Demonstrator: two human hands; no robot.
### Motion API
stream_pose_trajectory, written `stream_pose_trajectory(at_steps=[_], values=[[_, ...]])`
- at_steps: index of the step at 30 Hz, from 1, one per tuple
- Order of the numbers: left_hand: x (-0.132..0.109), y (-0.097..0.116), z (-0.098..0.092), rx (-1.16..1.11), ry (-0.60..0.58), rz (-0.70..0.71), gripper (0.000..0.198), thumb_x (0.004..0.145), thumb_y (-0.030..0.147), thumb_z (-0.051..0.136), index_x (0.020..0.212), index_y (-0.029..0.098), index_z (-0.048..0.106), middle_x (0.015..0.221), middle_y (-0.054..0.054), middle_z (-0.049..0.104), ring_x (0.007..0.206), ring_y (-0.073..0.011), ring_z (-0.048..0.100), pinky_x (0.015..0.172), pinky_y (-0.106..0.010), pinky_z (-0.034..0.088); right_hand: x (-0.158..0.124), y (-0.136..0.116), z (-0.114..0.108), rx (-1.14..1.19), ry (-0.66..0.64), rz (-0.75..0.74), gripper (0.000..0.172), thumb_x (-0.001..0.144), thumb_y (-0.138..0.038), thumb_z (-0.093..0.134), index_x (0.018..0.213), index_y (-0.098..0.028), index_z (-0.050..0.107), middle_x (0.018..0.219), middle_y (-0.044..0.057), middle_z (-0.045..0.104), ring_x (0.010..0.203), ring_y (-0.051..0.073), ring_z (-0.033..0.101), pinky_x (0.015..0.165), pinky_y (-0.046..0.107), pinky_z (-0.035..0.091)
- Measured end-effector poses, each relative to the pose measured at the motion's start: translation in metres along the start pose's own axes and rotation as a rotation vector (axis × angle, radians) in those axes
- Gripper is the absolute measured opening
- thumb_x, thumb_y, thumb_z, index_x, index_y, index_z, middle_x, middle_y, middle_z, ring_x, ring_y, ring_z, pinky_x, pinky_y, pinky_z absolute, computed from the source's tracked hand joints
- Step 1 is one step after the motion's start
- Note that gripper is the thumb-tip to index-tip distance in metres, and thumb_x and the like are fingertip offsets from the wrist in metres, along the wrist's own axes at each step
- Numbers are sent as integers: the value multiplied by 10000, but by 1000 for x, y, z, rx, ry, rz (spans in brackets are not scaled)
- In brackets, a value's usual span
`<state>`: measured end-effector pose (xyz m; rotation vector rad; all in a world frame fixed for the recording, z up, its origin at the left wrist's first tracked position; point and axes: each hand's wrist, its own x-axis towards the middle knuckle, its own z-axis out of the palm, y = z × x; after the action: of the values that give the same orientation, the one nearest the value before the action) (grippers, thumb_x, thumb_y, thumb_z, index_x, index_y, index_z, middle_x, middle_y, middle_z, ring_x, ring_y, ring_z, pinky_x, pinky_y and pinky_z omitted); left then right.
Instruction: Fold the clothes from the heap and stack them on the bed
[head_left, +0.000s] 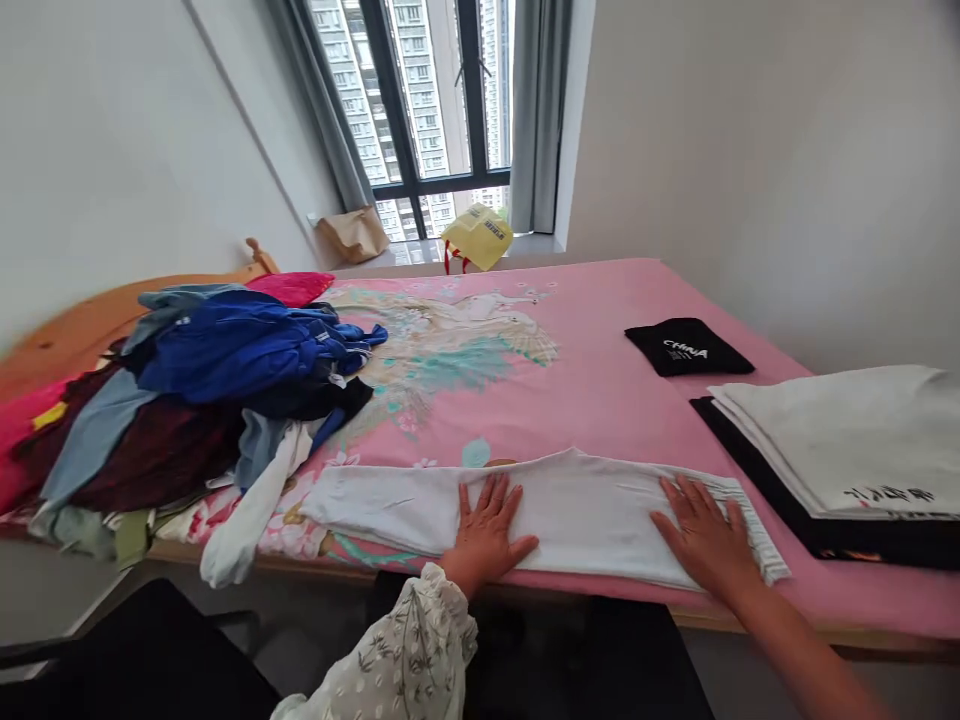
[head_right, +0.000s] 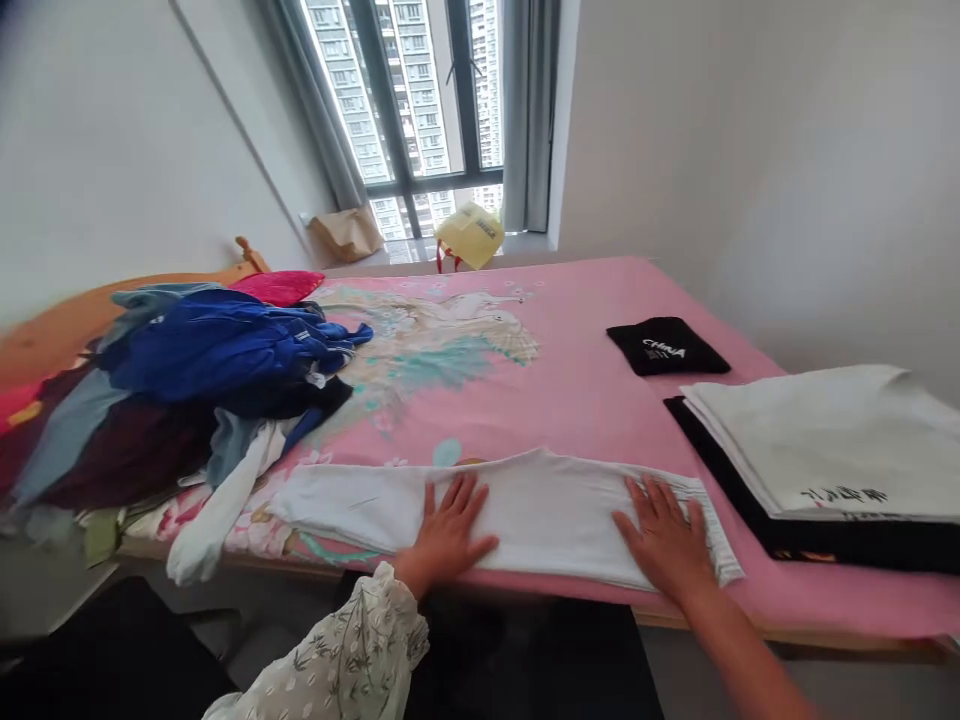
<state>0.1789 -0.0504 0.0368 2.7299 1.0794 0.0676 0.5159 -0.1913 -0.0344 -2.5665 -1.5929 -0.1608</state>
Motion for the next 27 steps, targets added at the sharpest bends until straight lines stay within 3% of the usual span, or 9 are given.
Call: stream_pose_trajectory(at_steps=[4, 6, 9, 12, 14, 16, 18, 21, 27], values=[[-65, -99, -27, 49, 31, -384, 682, 840, 561, 446, 1443, 267, 320, 1564, -82, 191, 1438, -324, 131, 1075, -681, -46, -2, 3, 6, -12, 32, -14, 705, 878, -598, 130, 1444, -226, 324, 1509, 47, 310, 1399, 255, 230, 1127, 569, 101], [-96, -148, -40, 40, 138, -642, 665, 826, 536, 475, 1412, 239, 373, 1557, -96, 225, 1436, -316, 145, 1099, -641, -17, -3, 2, 6, -10, 46, -20, 726, 864, -605, 119, 1442, -221, 331, 1501, 52, 324, 1391, 260, 247, 1125, 570, 104], [-130, -209, -60, -13, 282, -937, 670, 858, 476, 419, 1407, 100, 345, 1495, -206, 326, 1390, -321, 272, 1104, -546, 185, -5, 2, 7, -6, 60, -35, 741, 850, -610, 120, 1439, -216, 337, 1489, 59, 343, 1387, 259, 256, 1123, 567, 108], [-145, -249, -75, -103, 290, -1036, 612, 865, 498, 397, 1288, 60, 462, 1253, -222, 577, 1176, -320, 534, 951, -431, 406, -6, 1, 8, -2, 59, -36, 732, 849, -608, 130, 1438, -228, 339, 1490, 58, 342, 1395, 253, 243, 1122, 563, 109], [-145, -266, -81, -196, 255, -1042, 510, 832, 545, 464, 1052, 108, 606, 981, -130, 690, 953, -277, 641, 801, -356, 470, -6, 2, 10, 4, 64, -32, 730, 847, -601, 136, 1438, -225, 341, 1489, 65, 345, 1396, 258, 242, 1126, 558, 100], [-140, -278, -83, -280, 210, -1021, 404, 798, 540, 554, 799, 142, 625, 715, -32, 662, 720, -203, 645, 670, -306, 475, -6, 3, 12, 8, 71, -36, 730, 843, -592, 142, 1439, -218, 339, 1486, 75, 350, 1394, 263, 247, 1128, 555, 93], [-135, -284, -83, -337, 187, -994, 349, 815, 482, 585, 725, 145, 594, 610, 24, 596, 583, -134, 585, 602, -278, 464, -6, 5, 15, 4, 78, -47, 727, 842, -587, 145, 1438, -217, 338, 1485, 81, 351, 1392, 264, 252, 1126, 559, 91], [-132, -288, -81, -357, 216, -939, 268, 864, 403, 559, 810, 143, 591, 679, 27, 603, 583, -100, 559, 607, -269, 473, -7, 6, 16, 0, 88, -64, 713, 854, -597, 159, 1444, -228, 319, 1487, 74, 347, 1389, 258, 260, 1124, 562, 94], [-145, -284, -75, -210, 347, -850, 191, 767, 297, 589, 902, 163, 600, 849, -17, 648, 793, -166, 608, 763, -306, 470, -8, 4, 14, 15, 84, -50, 707, 861, -619, 172, 1426, -230, 342, 1479, 73, 359, 1369, 268, 294, 1113, 571, 125]])
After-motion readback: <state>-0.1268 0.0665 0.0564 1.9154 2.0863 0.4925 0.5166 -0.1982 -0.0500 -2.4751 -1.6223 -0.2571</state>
